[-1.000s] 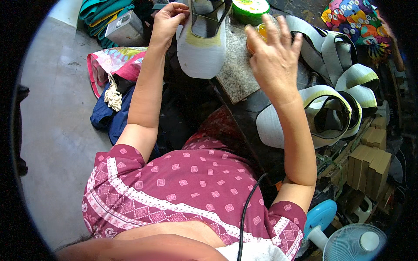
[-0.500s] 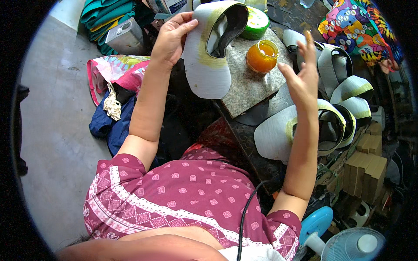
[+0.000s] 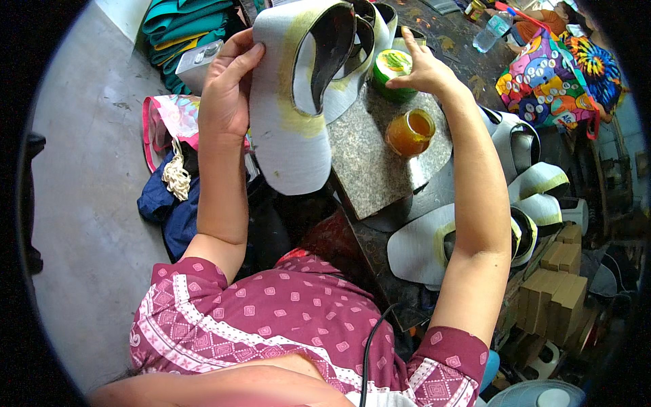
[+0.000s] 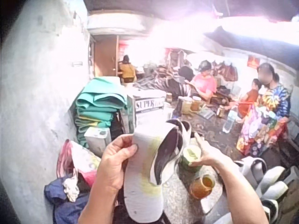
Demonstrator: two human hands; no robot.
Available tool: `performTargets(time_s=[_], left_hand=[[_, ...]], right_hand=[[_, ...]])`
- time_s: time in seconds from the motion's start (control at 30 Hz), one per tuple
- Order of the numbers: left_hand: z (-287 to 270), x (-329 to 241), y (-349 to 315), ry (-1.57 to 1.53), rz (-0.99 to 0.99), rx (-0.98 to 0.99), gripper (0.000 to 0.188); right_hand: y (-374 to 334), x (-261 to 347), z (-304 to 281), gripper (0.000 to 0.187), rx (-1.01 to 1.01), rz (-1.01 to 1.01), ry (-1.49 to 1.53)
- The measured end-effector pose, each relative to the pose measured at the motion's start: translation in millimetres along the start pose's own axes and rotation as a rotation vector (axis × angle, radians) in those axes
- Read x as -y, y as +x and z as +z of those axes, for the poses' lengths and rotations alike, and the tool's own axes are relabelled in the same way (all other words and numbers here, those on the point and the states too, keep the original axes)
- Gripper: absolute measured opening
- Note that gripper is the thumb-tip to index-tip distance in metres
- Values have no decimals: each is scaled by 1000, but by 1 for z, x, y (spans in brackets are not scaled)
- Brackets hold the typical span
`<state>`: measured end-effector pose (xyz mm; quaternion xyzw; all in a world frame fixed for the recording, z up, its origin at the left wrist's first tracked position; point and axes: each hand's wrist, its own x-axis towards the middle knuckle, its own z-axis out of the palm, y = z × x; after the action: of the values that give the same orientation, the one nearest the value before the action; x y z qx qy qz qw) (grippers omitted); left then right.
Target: The person handles a small jar of orange substance, then opens a green container and pulls out yellow elastic cords. They repeatedly pull and arrange the cords on the table, then close the container and place the jar aside. The person briefly reaches into a bag of dark fabric items at the end.
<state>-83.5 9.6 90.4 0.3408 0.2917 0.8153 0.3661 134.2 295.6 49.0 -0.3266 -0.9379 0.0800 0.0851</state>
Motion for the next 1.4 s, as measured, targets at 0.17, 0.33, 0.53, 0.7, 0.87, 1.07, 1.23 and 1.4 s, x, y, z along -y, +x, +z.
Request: performTargets(time_s=[0.17,0.33,0.53,0.7,0.87,1.07,1.23,1.4], left_hand=[[-4,-7,-5,-9,-22,-12,23],[-5,-10,-13,30,13,-44,24],[-9,-10,-13,9,-13,-8,25],[-3,3,-6,-61,-38,51,24],[2,14,-2,6,-33,12,23],[14,41,11,-26,-152,64,32],[24,64,26,-145,-207,109,23],[25,72,42,-158,-238,193,21]], right_hand=[[9,-21,-7,126,73,25,68],[2,-30,-13,121,101,87,147],[0,-68,-5,110,-60,227,55],[-4,-88,13,111,-167,346,-1],[-5,-97,16,114,-70,373,-196],[-1,-85,-28,101,-420,237,165],[-65,-5,-55,93,-638,57,779],[-147,71,-49,81,-678,108,842]])
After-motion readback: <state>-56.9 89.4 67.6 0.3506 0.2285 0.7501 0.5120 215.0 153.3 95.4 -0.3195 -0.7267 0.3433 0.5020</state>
